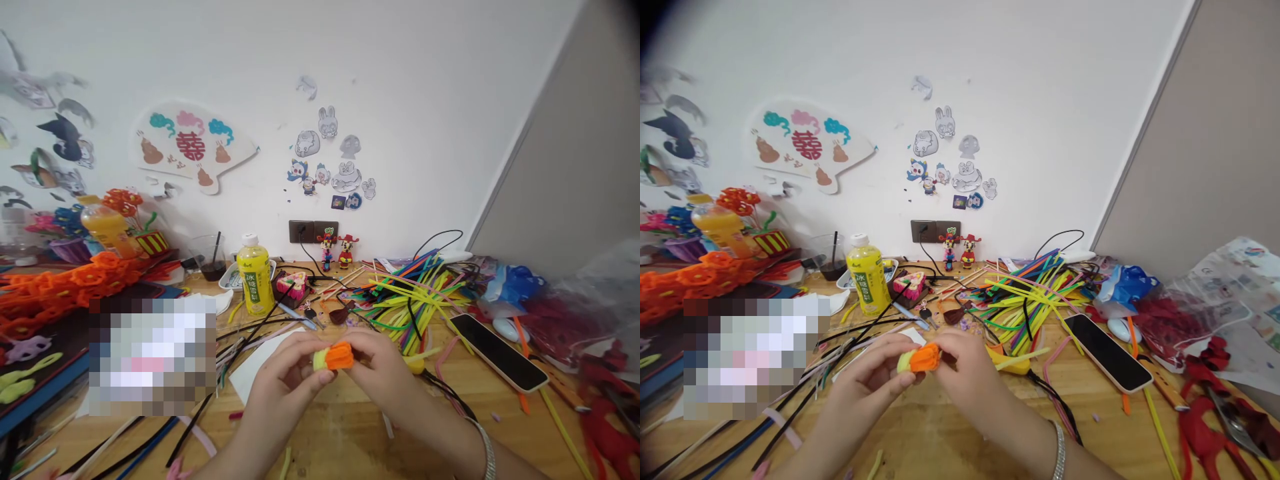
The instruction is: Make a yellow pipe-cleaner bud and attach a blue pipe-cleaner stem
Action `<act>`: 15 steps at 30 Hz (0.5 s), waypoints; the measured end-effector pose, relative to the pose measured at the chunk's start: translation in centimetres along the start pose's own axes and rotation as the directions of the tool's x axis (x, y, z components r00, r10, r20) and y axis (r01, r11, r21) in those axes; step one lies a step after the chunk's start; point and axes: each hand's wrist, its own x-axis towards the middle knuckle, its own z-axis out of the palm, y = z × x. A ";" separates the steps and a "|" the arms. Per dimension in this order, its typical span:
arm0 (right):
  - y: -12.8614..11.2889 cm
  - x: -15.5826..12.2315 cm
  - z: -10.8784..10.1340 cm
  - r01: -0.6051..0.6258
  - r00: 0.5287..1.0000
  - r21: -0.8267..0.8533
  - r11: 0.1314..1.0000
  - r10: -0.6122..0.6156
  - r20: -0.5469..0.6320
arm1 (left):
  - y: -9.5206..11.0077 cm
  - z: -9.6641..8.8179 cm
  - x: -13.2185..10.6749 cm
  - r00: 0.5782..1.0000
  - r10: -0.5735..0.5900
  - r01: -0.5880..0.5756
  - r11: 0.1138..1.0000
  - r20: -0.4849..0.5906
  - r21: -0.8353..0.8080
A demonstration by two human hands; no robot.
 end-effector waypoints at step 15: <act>-0.3 -0.9 0.9 0.177 0.976 -0.438 0.881 -0.099 0.195 | -0.3 0.0 0.1 0.993 -0.095 0.096 0.995 -0.071 0.021</act>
